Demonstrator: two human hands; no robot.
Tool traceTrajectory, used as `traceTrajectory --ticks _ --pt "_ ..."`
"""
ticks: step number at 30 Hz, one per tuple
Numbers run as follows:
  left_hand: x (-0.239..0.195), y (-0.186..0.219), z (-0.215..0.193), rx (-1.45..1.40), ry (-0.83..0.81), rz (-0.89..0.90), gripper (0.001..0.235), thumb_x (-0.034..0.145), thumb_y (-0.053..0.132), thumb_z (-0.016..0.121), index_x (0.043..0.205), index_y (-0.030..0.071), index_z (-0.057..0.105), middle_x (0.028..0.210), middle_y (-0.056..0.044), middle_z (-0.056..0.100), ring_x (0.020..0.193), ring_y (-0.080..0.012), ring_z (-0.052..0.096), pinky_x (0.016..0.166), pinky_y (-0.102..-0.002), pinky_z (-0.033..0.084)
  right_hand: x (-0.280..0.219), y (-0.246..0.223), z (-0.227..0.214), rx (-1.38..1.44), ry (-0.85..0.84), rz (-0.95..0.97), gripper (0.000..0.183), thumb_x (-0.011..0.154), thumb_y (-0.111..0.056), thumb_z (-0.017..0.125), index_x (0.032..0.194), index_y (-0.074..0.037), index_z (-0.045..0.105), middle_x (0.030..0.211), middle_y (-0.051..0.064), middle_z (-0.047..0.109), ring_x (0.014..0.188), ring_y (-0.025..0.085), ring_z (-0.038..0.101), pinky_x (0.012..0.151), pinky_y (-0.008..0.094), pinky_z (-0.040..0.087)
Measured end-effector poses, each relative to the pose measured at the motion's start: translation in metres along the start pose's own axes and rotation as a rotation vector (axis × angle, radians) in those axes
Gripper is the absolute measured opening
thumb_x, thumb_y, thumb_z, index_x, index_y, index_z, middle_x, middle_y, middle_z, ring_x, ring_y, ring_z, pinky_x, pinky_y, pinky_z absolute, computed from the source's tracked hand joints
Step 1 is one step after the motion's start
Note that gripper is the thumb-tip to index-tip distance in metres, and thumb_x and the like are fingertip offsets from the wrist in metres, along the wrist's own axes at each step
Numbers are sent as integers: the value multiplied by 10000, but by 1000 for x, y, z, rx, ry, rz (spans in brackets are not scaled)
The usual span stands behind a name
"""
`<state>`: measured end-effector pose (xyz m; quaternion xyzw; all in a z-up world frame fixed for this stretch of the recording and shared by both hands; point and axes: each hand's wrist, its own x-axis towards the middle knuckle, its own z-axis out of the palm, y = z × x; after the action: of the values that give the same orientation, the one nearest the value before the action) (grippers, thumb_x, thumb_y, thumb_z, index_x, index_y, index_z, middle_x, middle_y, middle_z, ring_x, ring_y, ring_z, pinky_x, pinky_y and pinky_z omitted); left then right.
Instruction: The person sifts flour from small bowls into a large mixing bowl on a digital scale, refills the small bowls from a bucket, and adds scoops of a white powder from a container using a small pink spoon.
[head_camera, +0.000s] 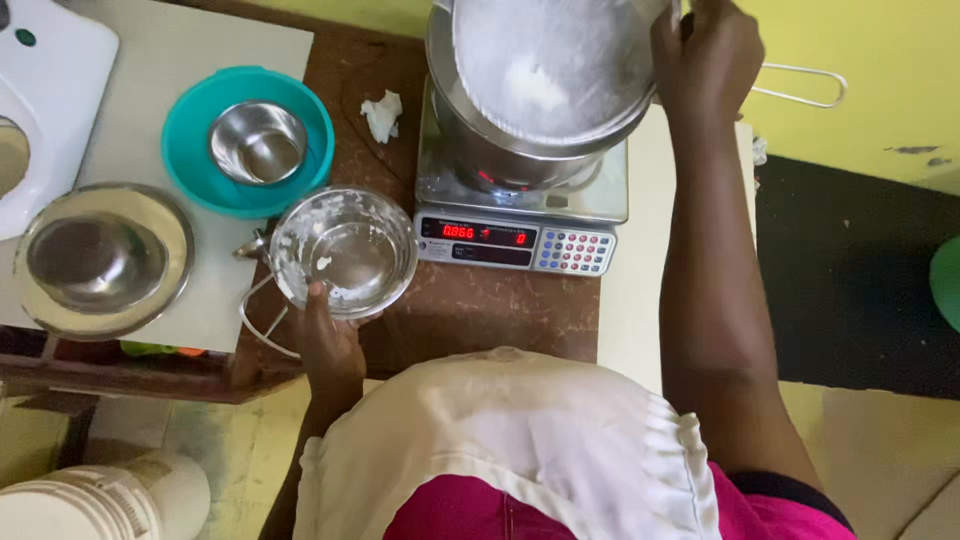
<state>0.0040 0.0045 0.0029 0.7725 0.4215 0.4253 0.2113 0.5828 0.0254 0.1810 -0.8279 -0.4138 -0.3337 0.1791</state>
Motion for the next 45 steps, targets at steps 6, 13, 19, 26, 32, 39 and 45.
traceTrajectory --ticks 6,13,19,26,32,39,45 --pt "6 14 -5 11 -28 -101 596 992 -139 555 1581 -84 493 1302 -409 560 1223 -596 558 1042 -643 497 3 -9 -8 84 -135 126 599 1133 -350 731 685 -127 402 568 47 381 522 305 326 555 508 397" --pt "-6 -3 -2 -43 4 133 706 1022 -164 580 1660 15 335 1414 -394 538 1255 -570 562 1049 -653 494 -16 -24 -13 82 173 -20 157 1039 -263 695 963 -136 642 567 45 623 454 396 583 444 496 400" --pt "8 21 -11 -132 -8 51 520 1054 -110 477 1567 -45 422 1359 -404 568 1193 -528 611 972 -589 565 -10 -14 -8 114 148 0 246 1033 -270 710 869 -146 576 582 17 608 467 362 567 462 499 399" --pt "-3 4 -4 -55 71 266 687 1109 -165 519 1707 80 287 1442 -375 469 1305 -571 550 1074 -655 516 -4 -3 4 45 201 62 315 972 -253 709 719 -149 553 542 51 584 435 371 510 456 499 371" --pt "3 13 -9 -43 -24 -13 510 1002 -126 491 1508 -70 464 1266 -371 560 1127 -508 587 950 -598 523 -6 10 9 88 108 25 451 1074 -283 728 740 -156 453 542 -31 483 452 238 424 477 455 359" --pt "-1 11 -9 -44 -53 -55 641 927 -184 493 1554 -55 458 1332 -376 523 1201 -537 591 907 -583 575 -6 2 -16 234 24 -13 358 1110 -214 775 889 -145 501 590 -32 497 495 161 413 528 391 381" --pt "7 25 -10 -108 -47 -57 433 1012 -150 483 1442 -114 511 1172 -341 613 1072 -498 625 933 -589 556 -1 -5 -23 235 37 -63 192 1031 -191 712 890 -131 595 598 -20 586 470 235 486 491 440 384"
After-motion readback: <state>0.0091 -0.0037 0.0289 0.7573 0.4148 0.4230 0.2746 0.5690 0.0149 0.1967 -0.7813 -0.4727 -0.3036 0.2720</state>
